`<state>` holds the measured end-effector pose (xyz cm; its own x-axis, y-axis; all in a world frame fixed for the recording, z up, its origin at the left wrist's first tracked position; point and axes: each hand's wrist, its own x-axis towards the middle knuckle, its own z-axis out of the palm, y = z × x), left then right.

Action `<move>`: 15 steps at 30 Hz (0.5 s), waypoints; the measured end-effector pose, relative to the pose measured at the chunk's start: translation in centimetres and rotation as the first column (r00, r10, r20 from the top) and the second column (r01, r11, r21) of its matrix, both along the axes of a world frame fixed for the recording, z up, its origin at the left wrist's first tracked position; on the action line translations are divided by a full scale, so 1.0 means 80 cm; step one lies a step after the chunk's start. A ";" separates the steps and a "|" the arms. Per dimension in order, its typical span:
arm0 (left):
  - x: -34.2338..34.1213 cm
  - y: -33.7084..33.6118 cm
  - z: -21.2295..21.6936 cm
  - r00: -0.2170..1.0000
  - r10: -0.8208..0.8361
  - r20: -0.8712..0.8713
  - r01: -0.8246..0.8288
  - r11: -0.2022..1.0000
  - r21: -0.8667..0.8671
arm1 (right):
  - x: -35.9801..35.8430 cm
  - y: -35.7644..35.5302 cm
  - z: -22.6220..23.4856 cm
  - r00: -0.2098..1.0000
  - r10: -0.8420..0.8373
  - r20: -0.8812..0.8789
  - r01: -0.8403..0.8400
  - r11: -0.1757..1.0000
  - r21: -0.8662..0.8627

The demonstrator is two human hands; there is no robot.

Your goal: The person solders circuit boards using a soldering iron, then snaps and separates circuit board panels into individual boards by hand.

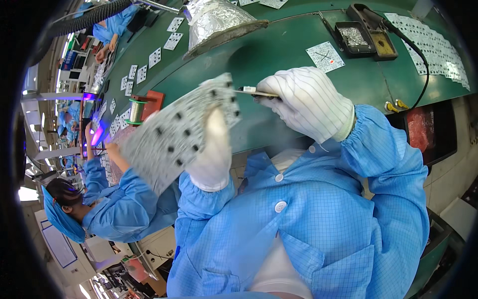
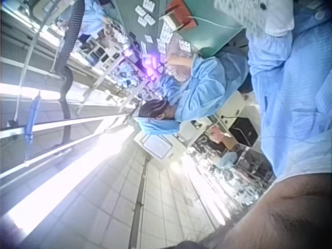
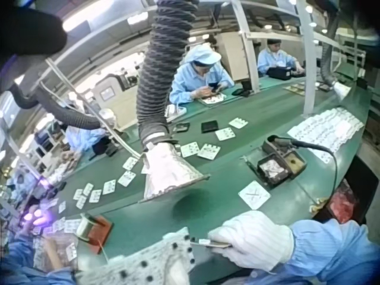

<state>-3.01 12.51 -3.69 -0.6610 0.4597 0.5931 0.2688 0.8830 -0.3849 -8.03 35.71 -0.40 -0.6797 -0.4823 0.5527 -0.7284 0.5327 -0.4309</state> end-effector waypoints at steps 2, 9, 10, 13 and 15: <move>-0.011 0.019 0.027 0.976 -0.190 -0.106 0.183 0.981 -0.071 | -0.002 0.002 -0.006 0.996 -0.083 -0.016 0.084 0.994 0.073; 0.034 0.024 0.074 0.804 -0.141 0.578 -0.256 0.795 0.551 | -0.005 0.016 -0.001 0.861 0.059 0.505 0.104 0.952 -0.288; 0.024 0.023 0.069 0.803 -0.145 0.578 -0.254 0.794 0.552 | -0.005 0.018 -0.001 0.861 0.056 0.506 0.107 0.952 -0.286; 0.009 0.013 0.064 0.989 -0.126 -0.083 0.127 0.992 -0.004 | -0.002 0.009 0.009 0.867 0.089 0.490 0.081 0.946 -0.315; 0.002 0.017 0.060 0.983 -0.181 0.029 0.178 0.980 0.089 | 0.000 0.010 0.015 0.819 0.075 0.569 0.108 0.953 -0.282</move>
<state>-2.83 13.90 1.08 -0.5946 0.5214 0.6120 0.4385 0.8483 -0.2967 -8.00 36.52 0.79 -0.9203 -0.3491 0.1766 -0.2962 0.3268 -0.8975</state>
